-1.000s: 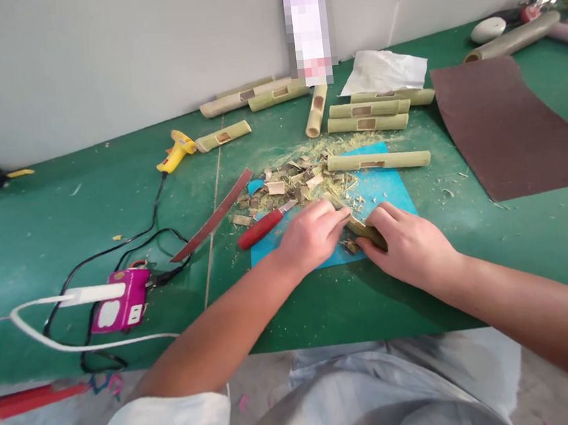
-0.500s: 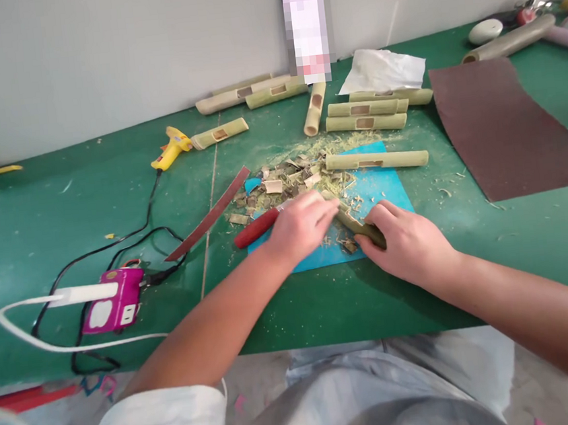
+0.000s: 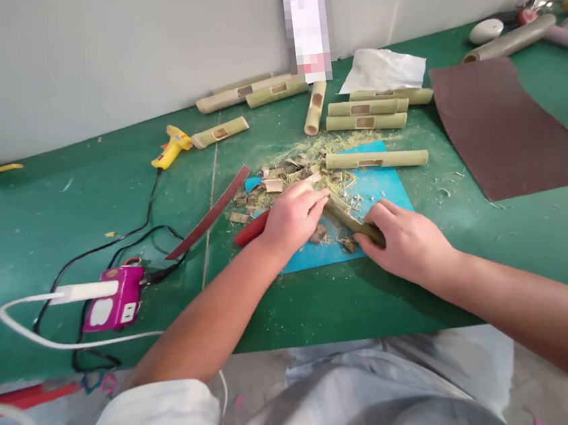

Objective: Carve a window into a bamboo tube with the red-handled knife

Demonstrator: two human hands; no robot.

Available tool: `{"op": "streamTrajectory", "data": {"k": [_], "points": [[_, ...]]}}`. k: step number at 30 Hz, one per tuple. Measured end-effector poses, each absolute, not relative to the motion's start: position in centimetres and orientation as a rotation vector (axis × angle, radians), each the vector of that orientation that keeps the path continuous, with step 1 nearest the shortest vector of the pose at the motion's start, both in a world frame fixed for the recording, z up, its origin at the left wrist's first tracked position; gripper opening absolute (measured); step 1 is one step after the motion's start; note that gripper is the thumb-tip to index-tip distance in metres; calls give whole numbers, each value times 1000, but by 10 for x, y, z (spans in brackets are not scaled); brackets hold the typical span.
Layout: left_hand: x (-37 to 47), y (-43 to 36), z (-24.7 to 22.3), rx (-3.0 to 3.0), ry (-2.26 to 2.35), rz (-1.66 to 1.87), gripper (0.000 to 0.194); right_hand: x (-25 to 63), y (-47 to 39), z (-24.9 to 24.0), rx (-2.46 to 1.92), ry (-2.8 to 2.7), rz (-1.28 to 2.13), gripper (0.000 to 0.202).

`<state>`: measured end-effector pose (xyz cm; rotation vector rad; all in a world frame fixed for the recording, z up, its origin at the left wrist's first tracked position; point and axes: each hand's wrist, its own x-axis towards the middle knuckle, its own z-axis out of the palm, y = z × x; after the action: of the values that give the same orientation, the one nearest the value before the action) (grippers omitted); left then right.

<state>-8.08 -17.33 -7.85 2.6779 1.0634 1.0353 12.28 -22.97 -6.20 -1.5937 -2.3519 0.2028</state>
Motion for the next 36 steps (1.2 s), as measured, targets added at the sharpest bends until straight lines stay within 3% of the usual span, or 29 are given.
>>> {"op": "streamTrajectory", "data": {"k": [36], "points": [[-79, -174, -74, 2635, 1030, 966, 26, 121, -234, -66, -1454, -2412, -70, 14]]}}
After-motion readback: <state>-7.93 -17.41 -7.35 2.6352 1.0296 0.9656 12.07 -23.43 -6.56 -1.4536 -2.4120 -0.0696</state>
